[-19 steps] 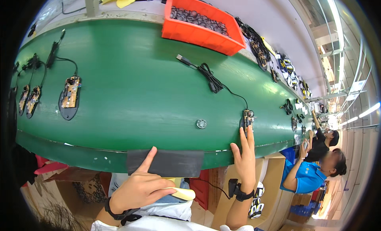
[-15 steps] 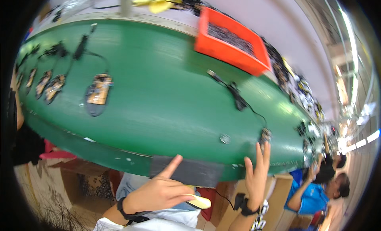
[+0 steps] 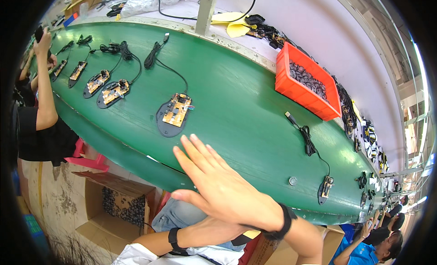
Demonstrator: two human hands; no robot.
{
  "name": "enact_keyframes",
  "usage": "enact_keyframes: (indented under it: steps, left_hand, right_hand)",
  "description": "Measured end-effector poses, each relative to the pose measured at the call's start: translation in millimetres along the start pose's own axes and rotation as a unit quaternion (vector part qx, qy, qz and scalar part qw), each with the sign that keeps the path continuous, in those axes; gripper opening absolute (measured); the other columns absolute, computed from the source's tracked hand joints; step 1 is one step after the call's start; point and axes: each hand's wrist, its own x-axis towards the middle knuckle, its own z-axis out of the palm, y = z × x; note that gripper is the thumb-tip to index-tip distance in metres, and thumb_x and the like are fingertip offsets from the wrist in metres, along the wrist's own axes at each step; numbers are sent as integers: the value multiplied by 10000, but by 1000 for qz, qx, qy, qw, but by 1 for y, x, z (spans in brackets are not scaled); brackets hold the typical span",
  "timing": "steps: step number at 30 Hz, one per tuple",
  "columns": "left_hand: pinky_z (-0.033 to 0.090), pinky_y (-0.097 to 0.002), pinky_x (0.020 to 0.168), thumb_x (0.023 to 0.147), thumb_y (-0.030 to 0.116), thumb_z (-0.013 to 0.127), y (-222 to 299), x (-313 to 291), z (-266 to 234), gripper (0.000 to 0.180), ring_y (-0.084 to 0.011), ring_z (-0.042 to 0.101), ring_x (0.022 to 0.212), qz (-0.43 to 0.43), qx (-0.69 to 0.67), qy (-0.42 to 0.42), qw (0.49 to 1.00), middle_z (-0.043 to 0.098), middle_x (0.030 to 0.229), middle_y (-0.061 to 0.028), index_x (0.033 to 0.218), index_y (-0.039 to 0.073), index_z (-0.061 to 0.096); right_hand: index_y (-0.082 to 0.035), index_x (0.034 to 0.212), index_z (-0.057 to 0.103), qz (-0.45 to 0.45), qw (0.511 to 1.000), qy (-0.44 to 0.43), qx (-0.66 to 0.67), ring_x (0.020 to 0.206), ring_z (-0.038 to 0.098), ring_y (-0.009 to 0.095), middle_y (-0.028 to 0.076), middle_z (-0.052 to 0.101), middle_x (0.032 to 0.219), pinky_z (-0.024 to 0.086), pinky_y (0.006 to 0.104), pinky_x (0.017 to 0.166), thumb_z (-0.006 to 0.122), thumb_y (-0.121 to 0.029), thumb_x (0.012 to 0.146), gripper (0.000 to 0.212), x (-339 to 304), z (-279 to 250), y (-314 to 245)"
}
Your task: Manually assembling components on a printed circuit board for a computer mouse.
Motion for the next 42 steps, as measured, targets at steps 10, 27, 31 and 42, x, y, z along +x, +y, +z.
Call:
enact_keyframes:
  steps: [10,27,31,42]
  left_hand:
    - [326,-506,1162,835,-22,571,-7,-7,-10,174,-344,682,825,79,315,-169,930,685,796,-145,994,16,632]
    - [218,-549,1247,926,128,668,-3,-4,-18,99,-257,662,637,133,328,-151,923,589,609,-69,865,62,628]
    - [216,-559,1247,951,153,663,3,0,-22,146,-255,644,613,121,295,-154,935,588,611,-50,860,55,606]
    - [172,-562,1262,920,168,718,10,1,-24,126,-198,637,586,77,314,-164,932,663,641,-29,849,67,692]
  right_hand:
    - [44,1513,368,-59,975,-5,-214,1509,297,316,216,369,1583,225,503,1238,477,-522,1021,758,44,13,21]
    - [4,1433,508,174,956,-20,-236,1275,514,279,130,542,1421,254,553,1206,619,-446,949,670,-132,-1,14]
    - [14,1409,528,220,943,-3,-250,1271,518,274,128,559,1404,239,550,1217,608,-460,954,662,-157,6,12]
    - [-25,1197,683,306,864,347,-197,920,598,308,120,649,1053,506,386,792,771,-95,845,369,-187,30,86]
